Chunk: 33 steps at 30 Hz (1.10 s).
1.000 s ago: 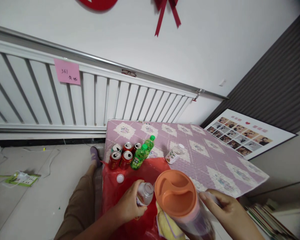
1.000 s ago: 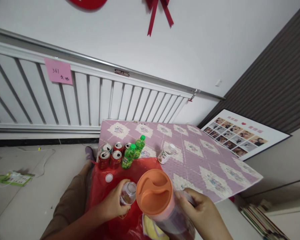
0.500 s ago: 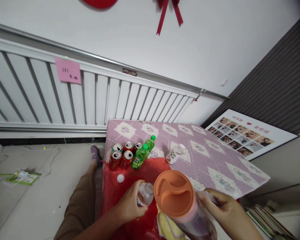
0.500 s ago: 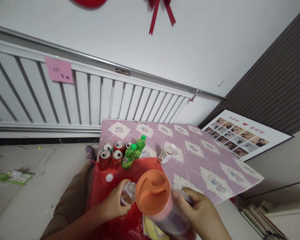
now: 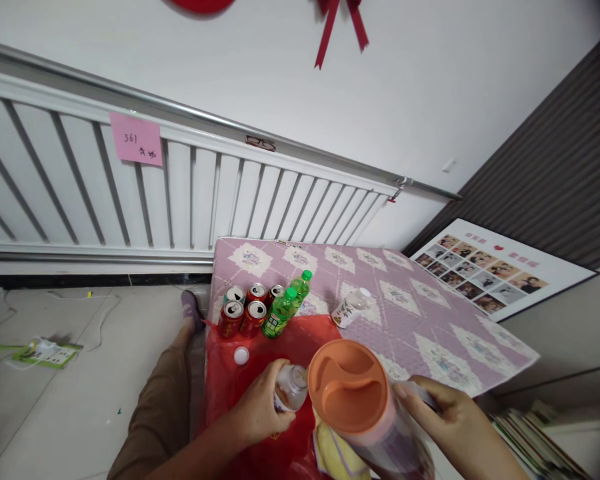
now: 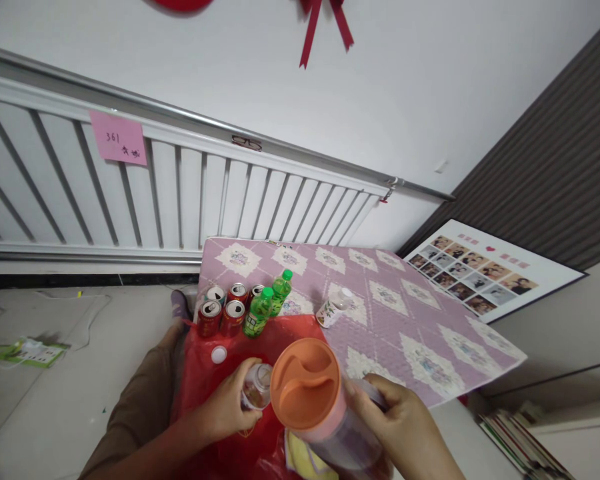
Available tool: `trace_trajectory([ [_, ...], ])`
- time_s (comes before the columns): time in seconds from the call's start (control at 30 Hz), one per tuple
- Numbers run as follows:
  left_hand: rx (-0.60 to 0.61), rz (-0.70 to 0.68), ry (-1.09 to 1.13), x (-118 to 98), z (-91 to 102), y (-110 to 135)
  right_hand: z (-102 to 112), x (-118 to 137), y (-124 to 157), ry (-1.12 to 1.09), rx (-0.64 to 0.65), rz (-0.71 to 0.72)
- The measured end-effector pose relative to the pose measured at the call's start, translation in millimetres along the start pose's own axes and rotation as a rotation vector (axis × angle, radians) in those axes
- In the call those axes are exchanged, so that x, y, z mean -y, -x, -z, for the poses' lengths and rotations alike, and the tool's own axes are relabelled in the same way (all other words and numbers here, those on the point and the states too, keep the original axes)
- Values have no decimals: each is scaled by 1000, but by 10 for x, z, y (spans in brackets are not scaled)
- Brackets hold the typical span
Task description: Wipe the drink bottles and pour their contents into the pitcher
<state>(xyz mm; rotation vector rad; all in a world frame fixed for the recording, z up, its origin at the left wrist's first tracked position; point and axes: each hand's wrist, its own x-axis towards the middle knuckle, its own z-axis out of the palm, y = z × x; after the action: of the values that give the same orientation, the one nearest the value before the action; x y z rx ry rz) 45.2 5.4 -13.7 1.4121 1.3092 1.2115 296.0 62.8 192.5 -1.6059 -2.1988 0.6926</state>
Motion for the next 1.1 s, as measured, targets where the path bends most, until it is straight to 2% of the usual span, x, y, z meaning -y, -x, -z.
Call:
trace_trajectory([
  [0.23,0,-3,-12,-66,19,10,20,-39,4,9,14,0],
  [0.53,-10,-5,0,-70,24,6,60,30,2,27,9,32],
  [1.1,-5,-11,7,-73,26,2,103,123,12,-2,13,-10],
])
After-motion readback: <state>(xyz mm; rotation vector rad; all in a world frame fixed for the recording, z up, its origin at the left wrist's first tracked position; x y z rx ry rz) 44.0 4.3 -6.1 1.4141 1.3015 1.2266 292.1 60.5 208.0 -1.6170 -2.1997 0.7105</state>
